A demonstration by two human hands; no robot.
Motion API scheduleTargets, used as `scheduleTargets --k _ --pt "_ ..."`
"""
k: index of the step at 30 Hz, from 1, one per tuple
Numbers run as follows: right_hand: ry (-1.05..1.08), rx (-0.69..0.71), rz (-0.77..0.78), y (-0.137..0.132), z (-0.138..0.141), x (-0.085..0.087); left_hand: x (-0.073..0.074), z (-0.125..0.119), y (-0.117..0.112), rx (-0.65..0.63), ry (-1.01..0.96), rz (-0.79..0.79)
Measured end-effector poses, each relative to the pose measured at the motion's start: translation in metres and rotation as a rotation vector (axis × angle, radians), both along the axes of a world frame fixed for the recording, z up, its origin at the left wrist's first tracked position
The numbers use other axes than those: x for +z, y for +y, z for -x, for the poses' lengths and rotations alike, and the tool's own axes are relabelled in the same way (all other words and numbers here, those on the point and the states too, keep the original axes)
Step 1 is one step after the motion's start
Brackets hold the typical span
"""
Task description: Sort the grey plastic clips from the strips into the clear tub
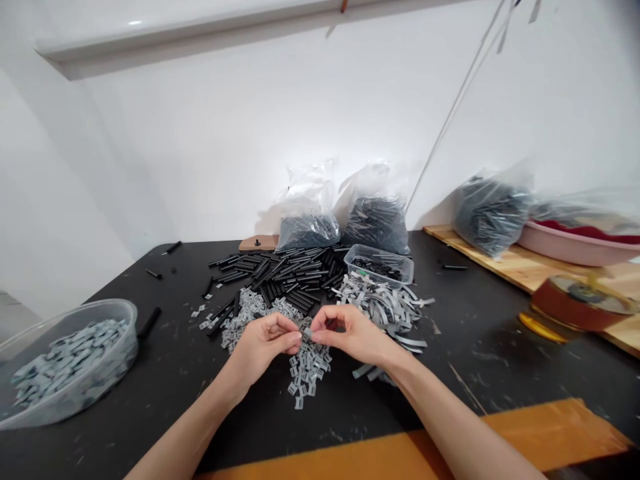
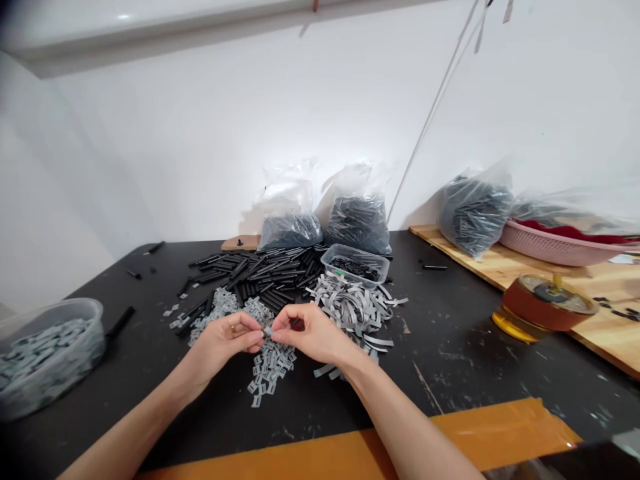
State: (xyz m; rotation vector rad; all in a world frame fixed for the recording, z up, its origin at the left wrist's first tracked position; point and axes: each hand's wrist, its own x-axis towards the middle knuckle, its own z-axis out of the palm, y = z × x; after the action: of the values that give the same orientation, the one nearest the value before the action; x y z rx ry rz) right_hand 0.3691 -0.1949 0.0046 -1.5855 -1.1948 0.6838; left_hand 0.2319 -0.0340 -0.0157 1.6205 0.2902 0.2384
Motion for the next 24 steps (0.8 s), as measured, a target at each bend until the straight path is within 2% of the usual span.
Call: scheduleTargets --k 4,8,13,24 --pt "0.196 0.094 -0.019 0.002 0.004 -0.001 0.004 0.003 -0.003 0.010 -0.056 0.191" --pt "0.291 0.106 -0.007 0.002 0.004 0.002 0.008 0.007 -0.006 -0.022 -0.118 0.219" --pt "0.340 0.148 0.027 -0.001 0.003 0.005 0.009 0.007 -0.008 -0.026 -0.165 0.137" --pt "0.427 0.193 0.078 -0.002 0.002 0.001 0.014 0.011 -0.013 -0.057 -0.153 -0.102"
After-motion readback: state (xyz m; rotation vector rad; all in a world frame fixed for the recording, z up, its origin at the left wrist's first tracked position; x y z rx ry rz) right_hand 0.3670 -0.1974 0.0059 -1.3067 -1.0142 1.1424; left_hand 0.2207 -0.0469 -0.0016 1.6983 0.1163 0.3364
